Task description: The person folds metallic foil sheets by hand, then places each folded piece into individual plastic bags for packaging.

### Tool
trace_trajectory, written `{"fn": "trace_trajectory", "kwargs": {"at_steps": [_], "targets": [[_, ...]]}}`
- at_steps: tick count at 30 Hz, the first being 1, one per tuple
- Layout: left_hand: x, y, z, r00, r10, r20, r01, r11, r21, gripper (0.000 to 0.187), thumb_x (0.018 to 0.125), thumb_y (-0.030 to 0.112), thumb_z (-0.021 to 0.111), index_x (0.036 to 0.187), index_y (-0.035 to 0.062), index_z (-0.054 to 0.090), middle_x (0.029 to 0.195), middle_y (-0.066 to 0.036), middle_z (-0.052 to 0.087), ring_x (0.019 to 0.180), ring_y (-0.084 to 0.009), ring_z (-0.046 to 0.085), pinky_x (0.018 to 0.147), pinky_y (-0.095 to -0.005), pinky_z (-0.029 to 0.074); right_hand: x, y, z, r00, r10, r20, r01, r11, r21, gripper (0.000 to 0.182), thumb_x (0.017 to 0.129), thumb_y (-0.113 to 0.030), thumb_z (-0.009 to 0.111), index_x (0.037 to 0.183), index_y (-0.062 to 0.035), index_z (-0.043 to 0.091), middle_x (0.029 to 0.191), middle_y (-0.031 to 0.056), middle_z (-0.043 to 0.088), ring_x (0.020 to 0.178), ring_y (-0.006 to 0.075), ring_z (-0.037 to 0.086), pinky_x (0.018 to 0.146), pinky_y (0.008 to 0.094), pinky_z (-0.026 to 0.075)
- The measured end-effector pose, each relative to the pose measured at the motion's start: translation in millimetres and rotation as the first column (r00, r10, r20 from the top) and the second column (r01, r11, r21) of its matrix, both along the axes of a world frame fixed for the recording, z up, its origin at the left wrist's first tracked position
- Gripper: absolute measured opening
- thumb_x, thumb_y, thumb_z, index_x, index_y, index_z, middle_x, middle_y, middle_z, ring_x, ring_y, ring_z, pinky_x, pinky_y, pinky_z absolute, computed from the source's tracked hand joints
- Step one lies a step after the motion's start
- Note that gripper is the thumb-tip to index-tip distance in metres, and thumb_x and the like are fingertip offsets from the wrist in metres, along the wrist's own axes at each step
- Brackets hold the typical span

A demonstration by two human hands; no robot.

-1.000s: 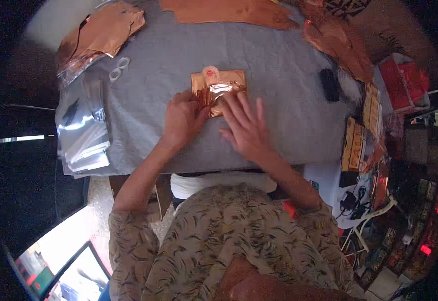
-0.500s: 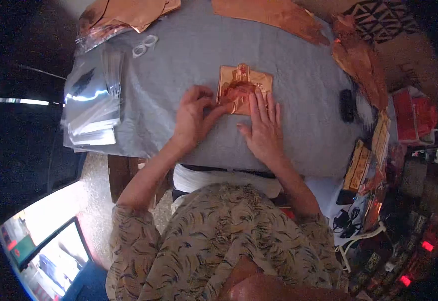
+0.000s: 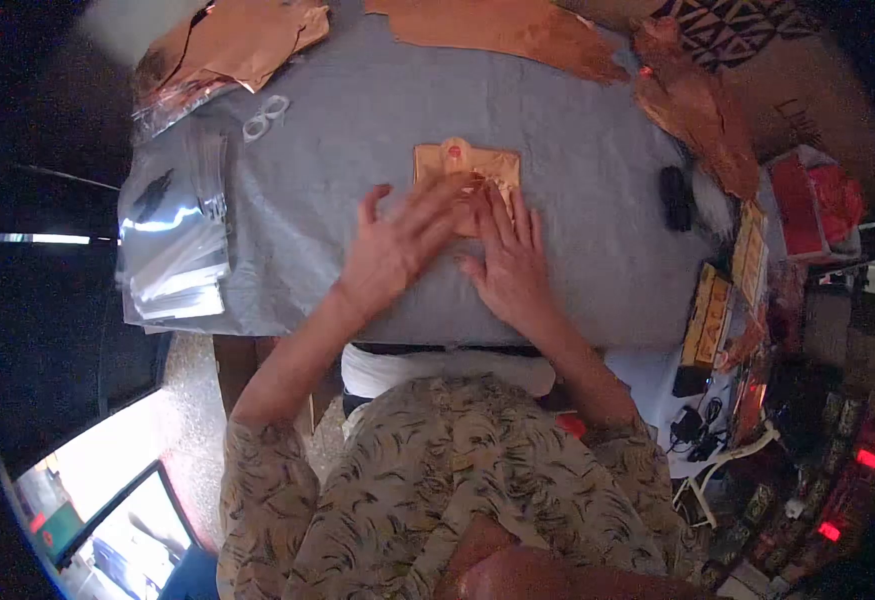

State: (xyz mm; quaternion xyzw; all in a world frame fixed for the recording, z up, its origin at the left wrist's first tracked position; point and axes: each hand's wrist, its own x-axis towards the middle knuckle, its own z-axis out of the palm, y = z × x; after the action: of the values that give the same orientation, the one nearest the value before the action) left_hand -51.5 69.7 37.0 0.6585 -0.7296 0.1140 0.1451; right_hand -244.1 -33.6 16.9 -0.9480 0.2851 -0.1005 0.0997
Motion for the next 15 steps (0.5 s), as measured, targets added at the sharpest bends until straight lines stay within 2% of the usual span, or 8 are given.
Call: {"fn": "trace_trajectory", "kwargs": {"at_steps": [1,3,4,6,9,15], "targets": [[-1.6,-5.6,-2.2,1.000,-0.003,0.001,0.003,1.000,-0.002,0.053,0.095,0.029,0.064,0.145,0.0157,0.052,0.159,-0.005,0.041,0.147,-0.0238,0.038,0.112,-0.0605,0.030,-0.8,-0.3,-0.2,1.000,0.004,-0.010,-0.004,1.000,-0.006,0.087,0.093,-0.041,0.066,0.160,-0.0031,0.027,0.169,0.0114,0.023,0.156,0.0362,0.019,0.124,0.0580,0.016],[-2.9,-22.0,-12.4,0.999,-0.015,-0.042,0.018,0.996,0.084,0.058,0.102,0.040,0.052,0.154,0.0164,0.044,0.167,0.001,0.032,0.156,-0.0180,0.025,0.119,-0.0645,0.016,1.8,0.7,0.4,1.000,-0.004,0.003,0.004,1.000,-0.006,0.085,0.093,-0.042,0.065,0.160,-0.0031,0.028,0.169,0.0113,0.024,0.155,0.0359,0.020,0.124,0.0585,0.016],[-0.8,-24.5,-15.3,0.999,-0.022,-0.035,0.025,0.997,0.078,0.058,0.102,0.040,0.052,0.154,0.0164,0.044,0.167,0.001,0.032,0.156,-0.0180,0.025,0.119,-0.0645,0.016,3.4,0.8,2.0,1.000,-0.010,0.012,0.010,1.000,-0.004,0.084,0.094,-0.043,0.064,0.159,-0.0030,0.029,0.168,0.0112,0.025,0.155,0.0355,0.020,0.124,0.0589,0.017],[4.8,-28.3,-18.5,0.998,0.057,-0.019,-0.054,0.989,0.137,0.066,0.102,0.044,0.052,0.160,0.0161,0.036,0.167,0.000,0.032,0.156,-0.0188,0.023,0.122,-0.0629,0.009,3.1,1.5,2.3,0.999,-0.015,0.030,0.016,1.000,-0.006,0.084,0.094,-0.043,0.063,0.159,-0.0031,0.029,0.168,0.0109,0.025,0.155,0.0351,0.020,0.124,0.0588,0.016],[4.6,-29.8,-18.7,0.996,0.040,-0.084,-0.029,0.991,0.128,0.065,0.102,0.045,0.052,0.158,0.0145,0.039,0.167,-0.001,0.032,0.156,-0.0203,0.022,0.122,-0.0636,0.007,0.7,-4.2,3.3,0.998,-0.047,0.035,0.047,0.999,0.011,0.083,0.095,-0.043,0.062,0.160,-0.0032,0.028,0.168,0.0112,0.027,0.155,0.0345,0.022,0.124,0.0588,0.016],[0.8,-30.3,-21.1,0.996,0.045,-0.076,-0.037,0.993,0.108,0.064,0.102,0.045,0.053,0.157,0.0149,0.041,0.168,-0.001,0.031,0.157,-0.0237,0.022,0.122,-0.0639,0.005,-1.9,-13.8,1.0,0.994,-0.112,0.015,0.112,0.994,-0.013,0.079,0.097,-0.038,0.060,0.160,-0.0035,0.027,0.166,0.0136,0.029,0.154,0.0332,0.025,0.124,0.0572,0.017]]}}
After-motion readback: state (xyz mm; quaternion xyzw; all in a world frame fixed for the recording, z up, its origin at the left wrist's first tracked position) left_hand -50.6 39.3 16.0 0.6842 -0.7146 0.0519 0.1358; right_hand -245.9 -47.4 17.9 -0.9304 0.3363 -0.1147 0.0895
